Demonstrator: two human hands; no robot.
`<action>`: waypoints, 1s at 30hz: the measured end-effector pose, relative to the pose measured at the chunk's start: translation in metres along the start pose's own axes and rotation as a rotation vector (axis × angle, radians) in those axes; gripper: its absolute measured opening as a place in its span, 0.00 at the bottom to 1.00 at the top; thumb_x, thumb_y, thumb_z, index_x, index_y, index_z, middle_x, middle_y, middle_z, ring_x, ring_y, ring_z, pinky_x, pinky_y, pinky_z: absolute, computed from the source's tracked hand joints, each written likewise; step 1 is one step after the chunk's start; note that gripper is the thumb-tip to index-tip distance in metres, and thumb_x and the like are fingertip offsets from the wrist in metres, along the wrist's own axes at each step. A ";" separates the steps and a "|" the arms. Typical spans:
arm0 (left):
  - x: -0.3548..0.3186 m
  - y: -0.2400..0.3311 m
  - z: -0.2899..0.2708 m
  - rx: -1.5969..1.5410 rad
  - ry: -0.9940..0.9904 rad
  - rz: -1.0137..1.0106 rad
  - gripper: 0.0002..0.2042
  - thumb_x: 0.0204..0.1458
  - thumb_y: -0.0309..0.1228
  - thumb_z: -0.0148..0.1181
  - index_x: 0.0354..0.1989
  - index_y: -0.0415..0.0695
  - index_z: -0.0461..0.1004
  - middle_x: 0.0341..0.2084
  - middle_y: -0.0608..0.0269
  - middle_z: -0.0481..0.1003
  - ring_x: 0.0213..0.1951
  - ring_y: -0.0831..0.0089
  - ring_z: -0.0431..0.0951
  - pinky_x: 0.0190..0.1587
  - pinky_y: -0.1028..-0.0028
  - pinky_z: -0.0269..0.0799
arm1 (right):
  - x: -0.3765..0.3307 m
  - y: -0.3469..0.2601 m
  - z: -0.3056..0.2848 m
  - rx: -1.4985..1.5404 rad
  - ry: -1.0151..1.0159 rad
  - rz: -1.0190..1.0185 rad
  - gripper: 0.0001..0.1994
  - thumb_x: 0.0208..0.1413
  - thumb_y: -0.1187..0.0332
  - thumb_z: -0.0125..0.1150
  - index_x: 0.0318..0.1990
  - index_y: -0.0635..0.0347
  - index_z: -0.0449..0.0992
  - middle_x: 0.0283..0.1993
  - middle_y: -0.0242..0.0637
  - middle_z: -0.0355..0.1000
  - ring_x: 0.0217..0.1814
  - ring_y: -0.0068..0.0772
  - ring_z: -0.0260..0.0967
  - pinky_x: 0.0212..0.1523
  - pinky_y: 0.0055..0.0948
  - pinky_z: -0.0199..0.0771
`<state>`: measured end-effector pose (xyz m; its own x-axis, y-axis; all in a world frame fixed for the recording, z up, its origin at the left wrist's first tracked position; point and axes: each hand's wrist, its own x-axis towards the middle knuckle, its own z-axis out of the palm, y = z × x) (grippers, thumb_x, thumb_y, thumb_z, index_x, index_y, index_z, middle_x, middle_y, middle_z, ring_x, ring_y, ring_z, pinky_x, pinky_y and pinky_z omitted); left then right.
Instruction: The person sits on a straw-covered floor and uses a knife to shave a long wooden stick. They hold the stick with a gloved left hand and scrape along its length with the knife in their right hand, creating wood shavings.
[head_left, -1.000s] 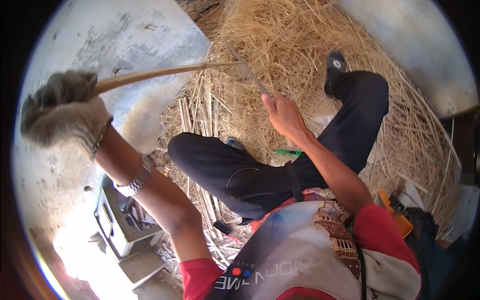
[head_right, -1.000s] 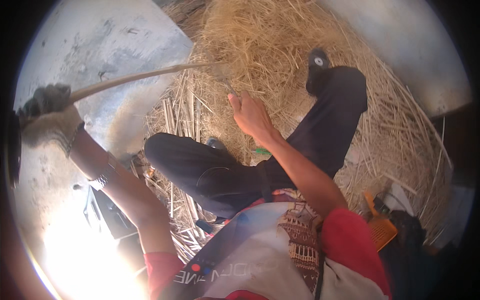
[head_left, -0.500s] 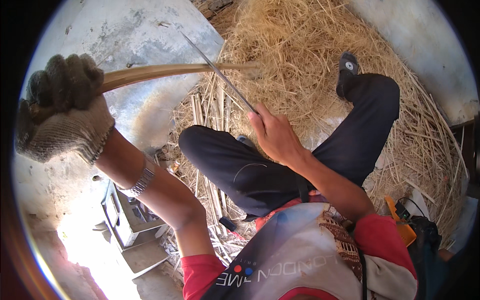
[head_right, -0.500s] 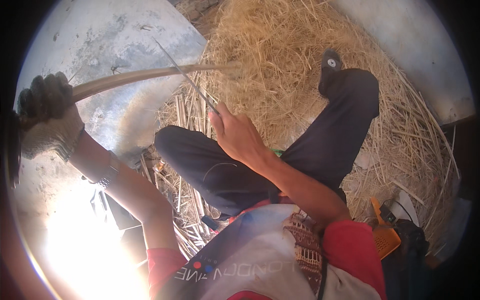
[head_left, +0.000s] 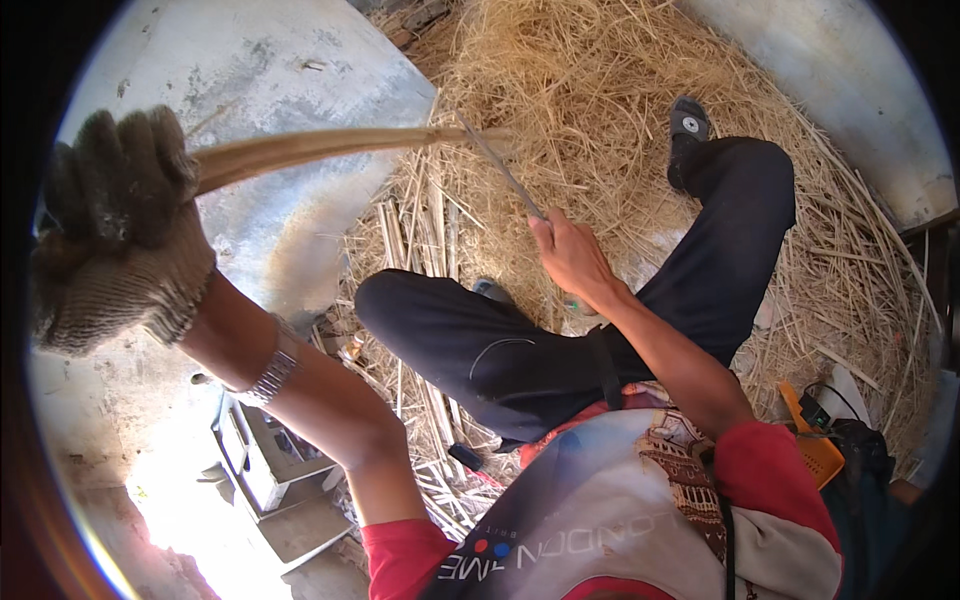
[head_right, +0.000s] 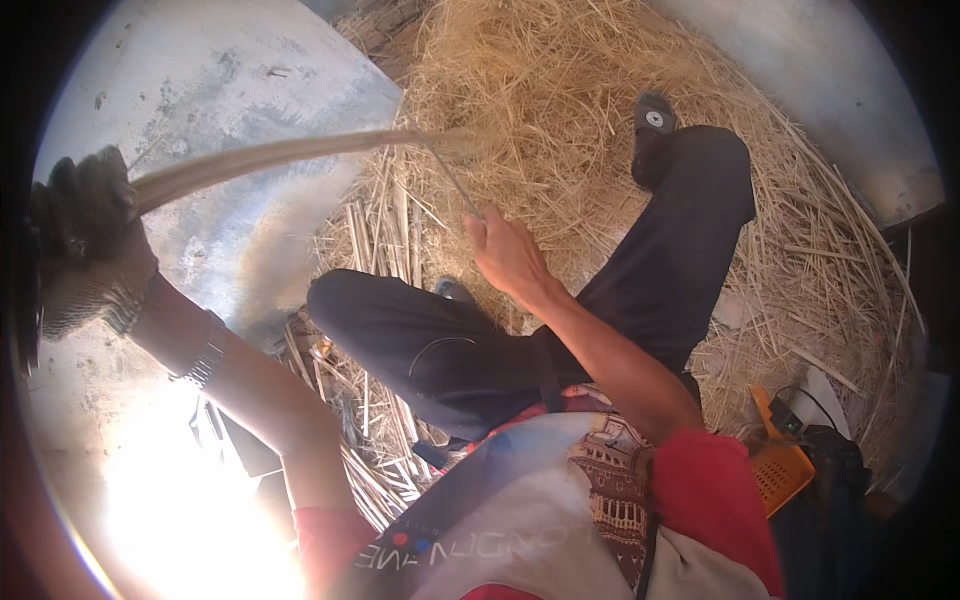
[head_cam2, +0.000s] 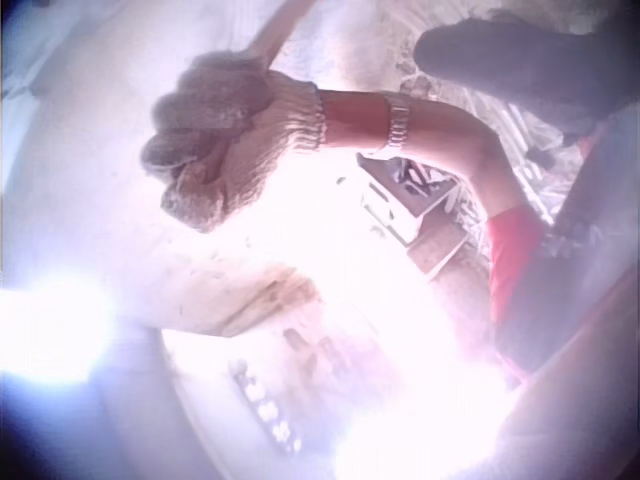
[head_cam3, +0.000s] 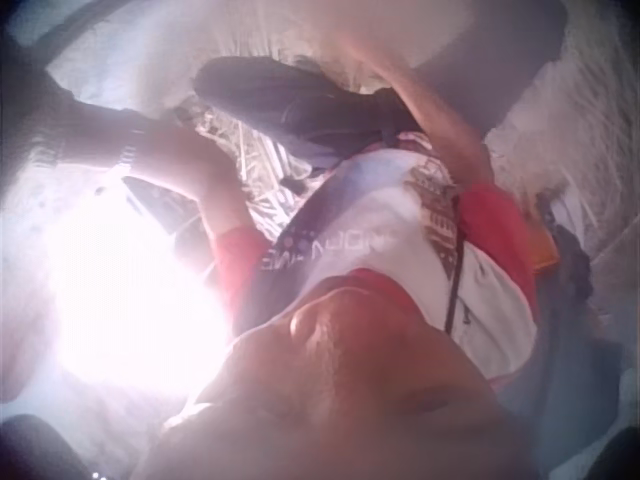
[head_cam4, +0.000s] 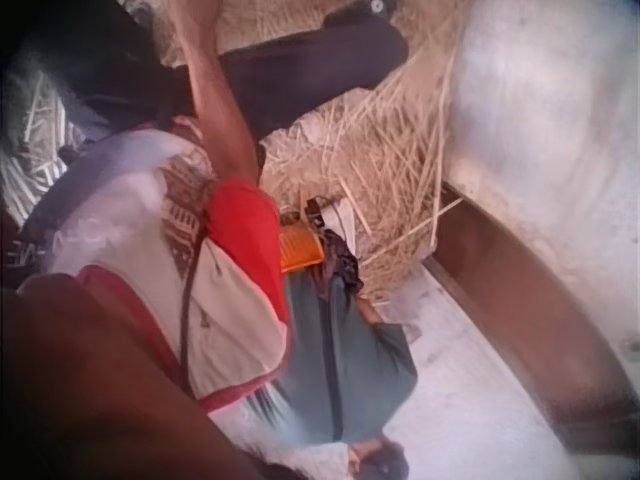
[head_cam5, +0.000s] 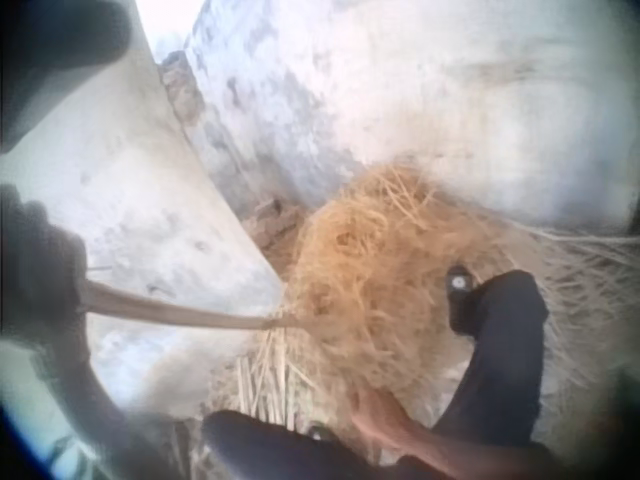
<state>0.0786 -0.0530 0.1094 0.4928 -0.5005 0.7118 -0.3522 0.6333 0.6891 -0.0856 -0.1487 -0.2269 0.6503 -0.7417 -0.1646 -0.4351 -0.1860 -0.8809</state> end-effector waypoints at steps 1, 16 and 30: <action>0.014 0.006 -0.025 -0.081 -0.131 -0.087 0.15 0.39 0.48 0.47 0.10 0.55 0.58 0.08 0.68 0.55 0.09 0.77 0.50 0.14 0.75 0.50 | -0.009 -0.010 -0.003 0.061 0.016 -0.051 0.20 0.68 0.53 0.45 0.43 0.66 0.65 0.17 0.39 0.66 0.18 0.34 0.67 0.23 0.41 0.66; 0.037 0.003 -0.054 -0.308 -0.623 -0.156 0.25 0.33 0.66 0.60 0.13 0.58 0.63 0.10 0.73 0.61 0.11 0.78 0.57 0.15 0.75 0.55 | -0.021 -0.057 -0.016 0.238 0.063 -0.249 0.13 0.66 0.63 0.49 0.41 0.67 0.65 0.12 0.50 0.64 0.15 0.57 0.66 0.17 0.49 0.60; 0.052 -0.003 -0.078 -0.227 -0.982 -0.066 0.22 0.31 0.64 0.72 0.21 0.62 0.73 0.20 0.77 0.74 0.21 0.78 0.73 0.21 0.75 0.72 | -0.023 -0.072 -0.020 0.245 0.185 -0.523 0.12 0.67 0.62 0.48 0.39 0.64 0.66 0.12 0.48 0.61 0.13 0.53 0.64 0.17 0.44 0.59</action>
<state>0.1671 -0.0350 0.1341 -0.4034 -0.7382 0.5407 -0.1377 0.6332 0.7617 -0.0812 -0.1310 -0.1506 0.6105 -0.6956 0.3787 0.0837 -0.4187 -0.9042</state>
